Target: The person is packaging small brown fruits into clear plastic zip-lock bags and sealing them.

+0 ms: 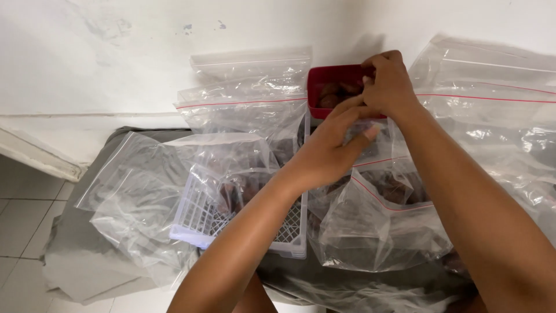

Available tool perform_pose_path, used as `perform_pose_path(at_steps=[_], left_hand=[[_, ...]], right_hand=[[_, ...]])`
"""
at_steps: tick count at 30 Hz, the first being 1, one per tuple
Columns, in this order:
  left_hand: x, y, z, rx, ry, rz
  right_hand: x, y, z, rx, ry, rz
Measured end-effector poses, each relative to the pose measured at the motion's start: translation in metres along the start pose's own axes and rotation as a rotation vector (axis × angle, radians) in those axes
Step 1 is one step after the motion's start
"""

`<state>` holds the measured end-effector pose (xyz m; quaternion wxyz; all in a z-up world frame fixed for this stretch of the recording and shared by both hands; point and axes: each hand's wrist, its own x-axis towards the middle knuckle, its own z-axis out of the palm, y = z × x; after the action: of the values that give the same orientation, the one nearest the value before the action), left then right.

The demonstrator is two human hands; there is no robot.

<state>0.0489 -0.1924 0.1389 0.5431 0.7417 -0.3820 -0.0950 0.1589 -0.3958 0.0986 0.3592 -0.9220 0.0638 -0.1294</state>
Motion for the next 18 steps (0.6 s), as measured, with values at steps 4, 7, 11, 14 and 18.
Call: perform_pose_path(at_steps=[4, 7, 11, 14, 18], left_hand=[[-0.077, 0.004, -0.037, 0.032, -0.101, 0.050], [-0.129, -0.011, -0.069, -0.147, -0.114, -0.214], [-0.168, -0.053, -0.085, 0.162, -0.220, -0.743], [-0.169, -0.055, -0.084, 0.425, -0.377, -0.860], [-0.162, -0.109, -0.084, 0.767, -0.737, -0.773]], right_hand=[[-0.071, -0.068, -0.007, 0.132, 0.059, -0.289], [-0.124, -0.110, 0.003, 0.419, -0.118, -0.493], [-0.163, -0.139, 0.046, 0.139, -0.678, -0.455], [-0.164, -0.106, 0.138, -0.234, -1.032, -0.364], [-0.166, -0.084, 0.215, -0.369, -1.266, -0.291]])
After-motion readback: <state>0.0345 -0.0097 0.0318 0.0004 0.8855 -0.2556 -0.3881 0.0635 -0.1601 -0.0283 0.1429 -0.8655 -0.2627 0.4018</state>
